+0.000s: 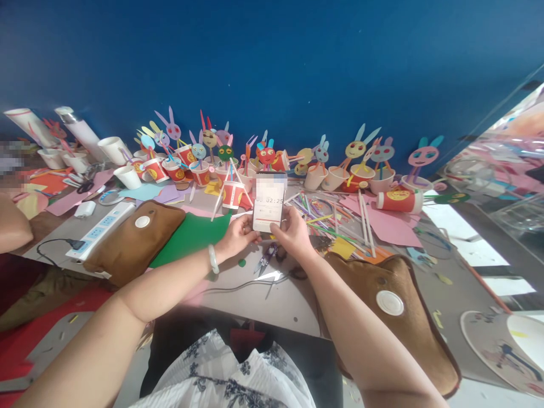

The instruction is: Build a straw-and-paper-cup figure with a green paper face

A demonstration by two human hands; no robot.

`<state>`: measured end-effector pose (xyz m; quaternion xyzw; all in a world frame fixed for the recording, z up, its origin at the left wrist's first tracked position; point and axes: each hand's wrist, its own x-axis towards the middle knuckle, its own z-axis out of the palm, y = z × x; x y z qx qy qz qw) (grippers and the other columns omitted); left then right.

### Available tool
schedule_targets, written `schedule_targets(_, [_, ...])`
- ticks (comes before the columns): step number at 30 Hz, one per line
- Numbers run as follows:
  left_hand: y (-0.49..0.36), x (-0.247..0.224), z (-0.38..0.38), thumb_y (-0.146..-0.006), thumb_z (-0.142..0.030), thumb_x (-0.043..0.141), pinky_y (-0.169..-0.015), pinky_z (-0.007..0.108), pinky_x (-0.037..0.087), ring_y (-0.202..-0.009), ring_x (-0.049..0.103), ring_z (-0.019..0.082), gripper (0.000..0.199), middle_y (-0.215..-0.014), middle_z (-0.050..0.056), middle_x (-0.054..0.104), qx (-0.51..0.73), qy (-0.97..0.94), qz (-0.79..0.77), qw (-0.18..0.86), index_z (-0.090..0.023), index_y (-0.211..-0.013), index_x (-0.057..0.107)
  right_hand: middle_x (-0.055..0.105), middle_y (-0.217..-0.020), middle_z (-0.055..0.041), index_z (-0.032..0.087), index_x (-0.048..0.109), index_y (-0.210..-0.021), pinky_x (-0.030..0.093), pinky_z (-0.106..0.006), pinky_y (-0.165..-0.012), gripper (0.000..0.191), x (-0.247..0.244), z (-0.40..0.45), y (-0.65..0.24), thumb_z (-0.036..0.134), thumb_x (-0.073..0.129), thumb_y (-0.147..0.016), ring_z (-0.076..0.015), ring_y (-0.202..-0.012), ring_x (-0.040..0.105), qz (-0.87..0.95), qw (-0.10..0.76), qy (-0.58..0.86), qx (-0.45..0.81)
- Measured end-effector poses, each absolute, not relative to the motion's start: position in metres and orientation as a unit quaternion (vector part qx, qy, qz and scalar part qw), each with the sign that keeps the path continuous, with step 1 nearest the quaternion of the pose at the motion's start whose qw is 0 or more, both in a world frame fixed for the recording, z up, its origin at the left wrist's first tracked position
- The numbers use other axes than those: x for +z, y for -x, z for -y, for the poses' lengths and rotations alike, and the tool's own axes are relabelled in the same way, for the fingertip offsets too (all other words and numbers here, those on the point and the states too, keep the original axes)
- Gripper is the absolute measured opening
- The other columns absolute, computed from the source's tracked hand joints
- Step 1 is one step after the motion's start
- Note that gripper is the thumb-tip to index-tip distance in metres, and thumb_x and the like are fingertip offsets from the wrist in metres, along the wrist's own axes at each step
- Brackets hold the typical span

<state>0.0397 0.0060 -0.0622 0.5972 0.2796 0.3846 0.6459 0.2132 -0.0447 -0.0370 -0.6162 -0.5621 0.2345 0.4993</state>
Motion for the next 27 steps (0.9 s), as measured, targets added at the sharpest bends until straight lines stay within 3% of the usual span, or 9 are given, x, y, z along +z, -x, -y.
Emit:
schedule_targets(10, [-0.039,-0.067,-0.008,-0.078,-0.017,0.072,-0.059,0.026,0.058,-0.061,0.070,0.016,0.026,-0.068,0.000,0.069,0.383,-0.607,-0.279,0.639,-0.015,-0.101,0.058,0.072,-0.093,-0.0058,0.021,0.054,-0.102,0.038,-0.025,-0.048,0.034,-0.041,0.044,-0.216,0.034,0.066,-0.073,-0.0101,-0.053,0.045,0.571,0.501,0.608,0.232])
schedule_targets(17, [-0.038,-0.063,-0.008,-0.077,-0.019,0.074,-0.056,0.025,0.058,-0.059,0.069,0.015,0.028,-0.066,-0.001,0.068,0.381,-0.597,-0.284,0.647,-0.015,-0.099,0.057,0.074,-0.090,-0.0073,0.019,0.064,-0.107,0.051,-0.031,-0.060,0.038,-0.043,0.039,-0.219,0.033,0.068,-0.071,-0.0179,-0.066,0.061,0.557,0.522,0.599,0.243])
schedule_targets(21, [-0.039,-0.063,-0.008,-0.078,-0.020,0.076,-0.057,0.026,0.059,-0.060,0.069,0.015,0.028,-0.069,0.001,0.069,0.383,-0.598,-0.283,0.645,-0.014,-0.098,0.058,0.071,-0.077,-0.0043,0.017,0.070,-0.104,0.052,-0.032,-0.064,0.034,-0.036,0.041,-0.216,0.033,0.060,-0.075,-0.0197,-0.069,0.063,0.545,0.528,0.597,0.261])
schedule_targets(27, [-0.039,-0.064,-0.009,-0.078,-0.022,0.078,-0.057,0.027,0.061,-0.061,0.070,0.016,0.028,-0.070,0.001,0.069,0.377,-0.605,-0.288,0.640,-0.013,-0.099,0.060,0.048,-0.046,0.0039,0.015,0.078,-0.095,0.045,-0.029,-0.058,0.034,-0.024,0.045,-0.215,0.031,0.054,-0.077,-0.0167,-0.056,0.054,0.517,0.525,0.629,0.249])
